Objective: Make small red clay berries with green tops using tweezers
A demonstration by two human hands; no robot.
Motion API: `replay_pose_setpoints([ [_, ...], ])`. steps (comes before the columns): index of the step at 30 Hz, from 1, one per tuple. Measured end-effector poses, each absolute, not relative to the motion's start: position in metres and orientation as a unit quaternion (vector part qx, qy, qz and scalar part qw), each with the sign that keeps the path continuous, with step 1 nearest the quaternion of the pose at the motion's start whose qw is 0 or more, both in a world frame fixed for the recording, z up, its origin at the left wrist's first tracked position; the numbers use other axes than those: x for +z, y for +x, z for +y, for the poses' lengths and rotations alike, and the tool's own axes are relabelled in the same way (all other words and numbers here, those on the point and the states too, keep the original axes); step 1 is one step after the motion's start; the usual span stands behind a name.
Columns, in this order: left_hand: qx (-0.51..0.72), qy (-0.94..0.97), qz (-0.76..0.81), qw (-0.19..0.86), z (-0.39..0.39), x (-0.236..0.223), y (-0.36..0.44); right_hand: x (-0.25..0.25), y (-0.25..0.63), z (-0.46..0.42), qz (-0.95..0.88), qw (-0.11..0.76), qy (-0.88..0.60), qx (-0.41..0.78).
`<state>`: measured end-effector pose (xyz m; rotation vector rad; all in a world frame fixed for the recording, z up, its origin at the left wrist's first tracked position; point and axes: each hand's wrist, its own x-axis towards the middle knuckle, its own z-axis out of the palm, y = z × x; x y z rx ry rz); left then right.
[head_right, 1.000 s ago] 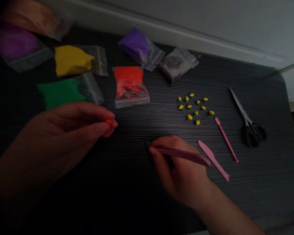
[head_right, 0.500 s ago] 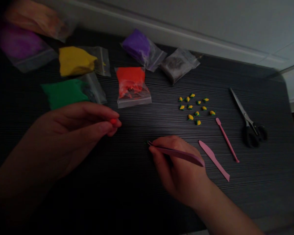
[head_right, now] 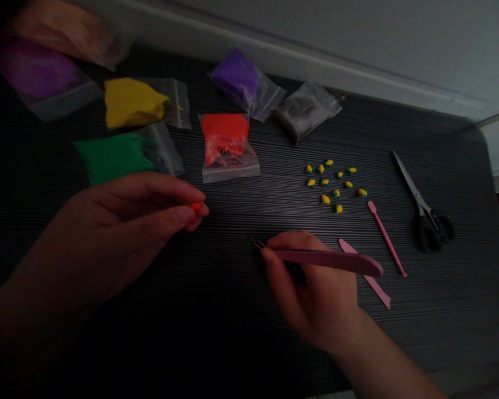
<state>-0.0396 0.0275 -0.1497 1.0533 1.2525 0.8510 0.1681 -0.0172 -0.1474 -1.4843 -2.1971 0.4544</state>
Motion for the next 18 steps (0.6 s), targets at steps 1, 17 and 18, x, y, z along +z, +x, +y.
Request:
replay_pose_setpoints([
  [1, 0.368, 0.456, 0.539, 0.605, 0.0276, -0.1495, -0.0396, -0.1476, 0.1684, -0.0174, -0.797, 0.226, -0.535, 0.166],
  [17, 0.370, 0.455, 0.535, 0.608, 0.0254, -0.1511, -0.0404, -0.1485, 0.1686, -0.0174, -0.818, 0.192, -0.527, 0.126],
  [18, 0.371, 0.456, 0.533, 0.608, 0.0256, -0.1511, -0.0403, -0.1485, 0.1687, -0.0173, -0.821, 0.191, -0.522, 0.130],
])
